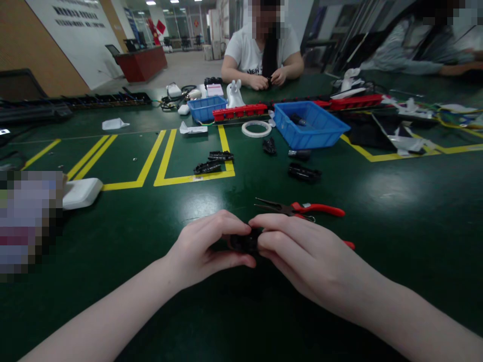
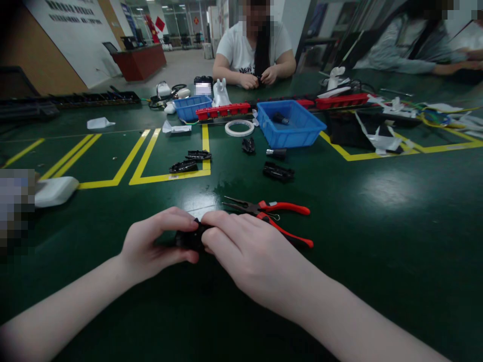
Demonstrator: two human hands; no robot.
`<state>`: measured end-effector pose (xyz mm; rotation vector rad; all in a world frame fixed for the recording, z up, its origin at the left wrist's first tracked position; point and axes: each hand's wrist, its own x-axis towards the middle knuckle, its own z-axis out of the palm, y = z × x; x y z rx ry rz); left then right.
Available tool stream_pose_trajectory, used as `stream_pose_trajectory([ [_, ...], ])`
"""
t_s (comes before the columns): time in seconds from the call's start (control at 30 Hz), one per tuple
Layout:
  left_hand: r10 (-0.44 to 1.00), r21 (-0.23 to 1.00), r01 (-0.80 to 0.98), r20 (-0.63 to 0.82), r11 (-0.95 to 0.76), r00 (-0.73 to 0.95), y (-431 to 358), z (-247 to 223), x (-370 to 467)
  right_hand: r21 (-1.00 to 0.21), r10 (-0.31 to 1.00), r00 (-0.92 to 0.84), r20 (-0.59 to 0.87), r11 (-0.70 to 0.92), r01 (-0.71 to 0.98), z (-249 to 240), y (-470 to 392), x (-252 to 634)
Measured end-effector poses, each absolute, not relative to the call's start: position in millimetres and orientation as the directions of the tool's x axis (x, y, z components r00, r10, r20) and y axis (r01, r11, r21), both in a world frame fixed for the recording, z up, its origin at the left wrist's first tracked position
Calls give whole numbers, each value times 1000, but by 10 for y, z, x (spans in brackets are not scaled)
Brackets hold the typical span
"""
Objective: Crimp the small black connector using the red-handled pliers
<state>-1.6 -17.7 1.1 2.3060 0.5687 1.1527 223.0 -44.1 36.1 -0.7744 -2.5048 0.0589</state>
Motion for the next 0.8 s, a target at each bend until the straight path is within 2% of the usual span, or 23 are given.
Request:
stream_pose_trajectory([
  [0.17, 606, 615, 198, 572, -763, 553, -182, 15, -29, -368, 625, -624, 470, 781, 505, 294, -438, 2177],
  [0.43, 695, 567, 415, 483, -712, 532, -166, -1, -30, -492, 699, -598, 393, 709, 505, 233, -339, 2248],
  [0.5, 725, 570, 459, 441, -682, 529, -151, 0, -59, -488, 723, -575, 383, 687, 539, 225, -320, 2273],
  [0.6, 761, 551, 537, 351, -639, 545, -115, 19, -138, -420, 730, -549, 408, 684, 597, 231, -307, 2309],
  [0.8, 733, 317, 662, 230, -679, 640, -19, 65, -221, -299, 693, -535, 483, 705, 643, 464, -390, 2305],
])
